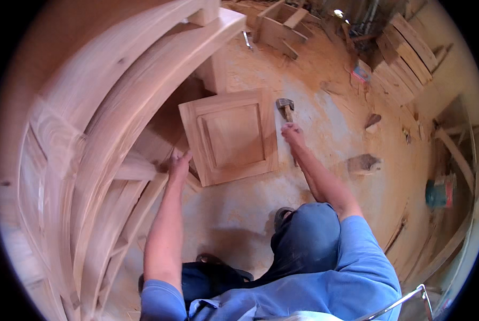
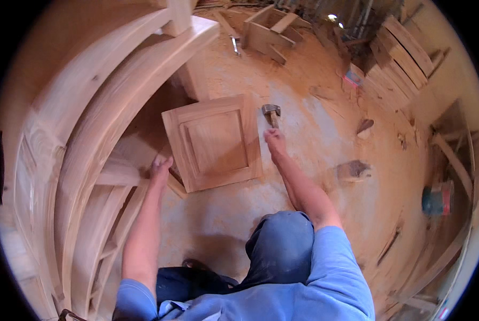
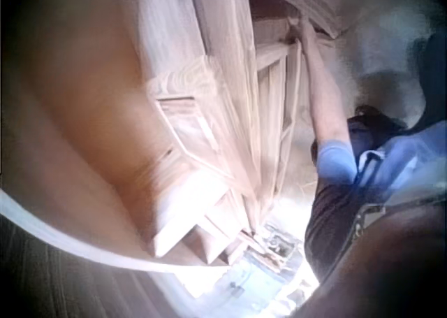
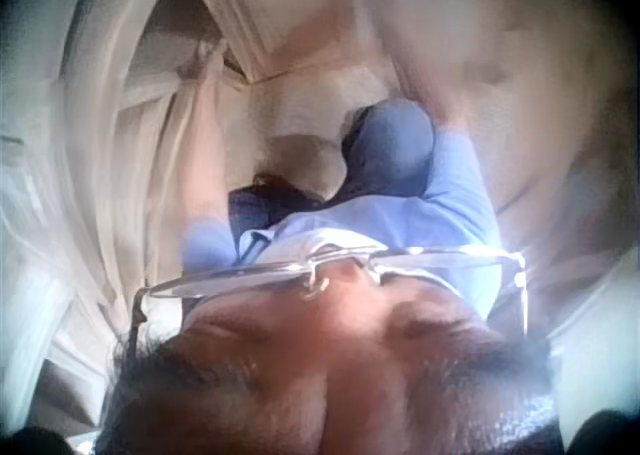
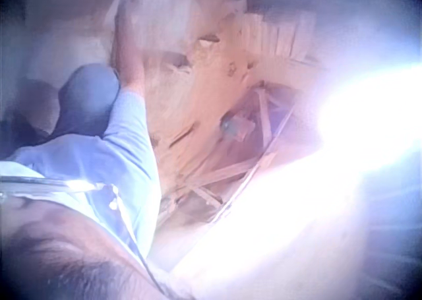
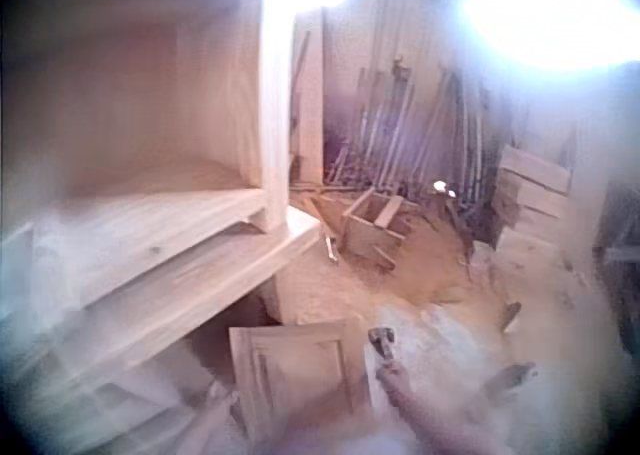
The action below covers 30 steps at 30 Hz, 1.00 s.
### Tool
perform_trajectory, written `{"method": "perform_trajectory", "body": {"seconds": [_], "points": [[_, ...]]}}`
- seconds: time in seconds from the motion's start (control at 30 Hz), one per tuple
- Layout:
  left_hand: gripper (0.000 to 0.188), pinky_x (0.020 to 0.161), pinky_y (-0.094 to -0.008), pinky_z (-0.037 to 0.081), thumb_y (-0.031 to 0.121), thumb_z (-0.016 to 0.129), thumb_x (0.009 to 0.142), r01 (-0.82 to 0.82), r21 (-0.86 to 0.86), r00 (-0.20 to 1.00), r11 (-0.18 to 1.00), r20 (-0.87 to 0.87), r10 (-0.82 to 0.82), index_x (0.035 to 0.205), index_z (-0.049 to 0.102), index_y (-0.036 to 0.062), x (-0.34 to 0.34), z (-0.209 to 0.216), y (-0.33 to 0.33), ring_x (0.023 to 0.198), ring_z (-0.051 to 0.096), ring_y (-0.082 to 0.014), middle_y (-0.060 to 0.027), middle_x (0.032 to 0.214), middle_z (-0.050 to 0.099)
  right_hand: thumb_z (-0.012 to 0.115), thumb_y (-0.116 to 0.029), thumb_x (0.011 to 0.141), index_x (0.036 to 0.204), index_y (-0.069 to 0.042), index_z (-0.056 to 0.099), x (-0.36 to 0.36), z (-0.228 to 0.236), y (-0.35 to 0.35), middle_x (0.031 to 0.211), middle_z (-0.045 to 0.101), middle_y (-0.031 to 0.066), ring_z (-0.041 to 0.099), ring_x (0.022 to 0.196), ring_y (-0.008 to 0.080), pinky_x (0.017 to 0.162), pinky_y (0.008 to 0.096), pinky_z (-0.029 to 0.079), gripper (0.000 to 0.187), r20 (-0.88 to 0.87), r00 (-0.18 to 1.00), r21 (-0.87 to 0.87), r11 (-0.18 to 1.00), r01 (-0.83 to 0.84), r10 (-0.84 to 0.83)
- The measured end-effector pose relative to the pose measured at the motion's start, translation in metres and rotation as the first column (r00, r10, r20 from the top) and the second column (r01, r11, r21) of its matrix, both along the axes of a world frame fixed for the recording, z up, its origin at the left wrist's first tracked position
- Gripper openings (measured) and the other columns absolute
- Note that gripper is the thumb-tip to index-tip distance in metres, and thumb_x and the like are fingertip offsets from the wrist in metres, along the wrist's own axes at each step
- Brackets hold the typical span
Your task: The person assembles wooden cabinet doors by fitting panels into frames, marking alignment with a pencil, and using a handheld router to shape edges. The person moves between a workbench and a larger cabinet structure, handling multiple door panels and tools.
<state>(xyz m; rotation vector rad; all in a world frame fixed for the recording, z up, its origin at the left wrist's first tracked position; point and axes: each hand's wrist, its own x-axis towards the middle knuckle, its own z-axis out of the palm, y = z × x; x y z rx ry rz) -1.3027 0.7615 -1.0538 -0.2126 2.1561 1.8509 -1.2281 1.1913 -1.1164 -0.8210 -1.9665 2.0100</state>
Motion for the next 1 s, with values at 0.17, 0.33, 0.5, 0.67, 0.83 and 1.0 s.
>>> {"method": "perform_trajectory", "body": {"seconds": [0.17, 0.33, 0.5, 0.67, 0.83, 1.0], "points": [[0.104, 0.116, -0.0382, 0.034, 0.008, 0.072, 0.085, -0.077, 0.166, 0.993, 0.983, 0.100, 0.061, 0.158, 0.000, -0.0018, 0.022, -0.046, 0.032, 0.141, 0.042, -0.0306, -0.0250, 0.155, 0.036, 0.077, -0.027, 0.086, 0.115, 0.004, 0.062, -0.003, -0.001, -0.021, 0.099, 0.064, 0.0086, 0.057, 0.091, 0.0182, 0.081, 0.0341, 0.047, 0.045, 0.090, 0.994, -0.074, 0.996, -0.056, 0.063], [0.098, 0.113, -0.0431, 0.037, 0.012, 0.073, 0.085, -0.242, 0.624, 0.850, 0.743, 0.505, -0.148, 0.159, 0.010, 0.0004, 0.057, -0.027, 0.065, 0.137, 0.047, -0.0323, -0.0220, 0.153, 0.043, 0.079, -0.027, 0.085, 0.098, 0.001, 0.064, -0.001, 0.020, -0.063, 0.088, 0.064, 0.0043, 0.057, 0.080, 0.0156, 0.074, 0.0321, 0.047, 0.035, 0.028, 0.988, 0.025, 0.988, 0.154, -0.155], [0.086, 0.121, -0.0481, 0.022, 0.030, 0.071, 0.091, 0.054, -0.217, 0.884, 0.975, -0.443, -0.148, 0.155, 0.024, -0.0054, 0.076, 0.088, 0.158, 0.147, 0.029, -0.0402, -0.0283, 0.159, 0.027, 0.080, -0.016, 0.081, 0.092, -0.002, 0.062, 0.024, 0.115, -0.077, 0.079, 0.061, 0.0004, 0.053, 0.072, 0.0103, 0.065, 0.0277, 0.044, 0.025, -0.086, 0.991, 0.258, 0.958, 0.121, -0.102], [0.063, 0.107, -0.0409, 0.039, 0.042, 0.053, 0.103, -0.063, -0.005, 0.681, 0.998, -0.731, 0.039, 0.140, 0.046, -0.0082, 0.019, 0.174, 0.165, 0.127, 0.051, -0.0326, -0.0267, 0.136, 0.052, 0.077, -0.009, 0.081, 0.101, -0.002, 0.062, 0.049, 0.222, -0.095, 0.081, 0.061, -0.0001, 0.055, 0.077, 0.0092, 0.073, 0.0254, 0.047, 0.025, -0.105, 0.978, 0.483, 0.869, -0.106, 0.178], [0.059, 0.072, -0.0358, 0.047, 0.044, 0.041, 0.105, -0.346, 0.295, 0.659, 0.890, -0.599, 0.455, 0.083, 0.063, -0.0060, -0.012, 0.160, 0.144, 0.076, 0.060, -0.0192, -0.0110, 0.077, 0.066, 0.068, -0.013, 0.093, 0.118, 0.001, 0.064, 0.057, 0.236, -0.096, 0.097, 0.070, 0.0105, 0.066, 0.088, 0.0167, 0.083, 0.0307, 0.052, 0.029, -0.343, 0.822, 0.235, 0.888, -0.394, 0.455], [0.051, 0.070, -0.0359, 0.047, 0.036, 0.043, 0.101, -0.314, 0.405, 0.726, 0.858, -0.480, 0.493, 0.080, 0.064, -0.0050, -0.024, 0.137, 0.102, 0.071, 0.062, -0.0183, -0.0101, 0.071, 0.066, 0.053, -0.019, 0.103, 0.121, 0.006, 0.066, 0.066, 0.237, -0.102, 0.092, 0.072, 0.0152, 0.069, 0.085, 0.0214, 0.080, 0.0352, 0.055, 0.033, -0.517, 0.693, 0.036, 0.822, -0.568, 0.502]]}}
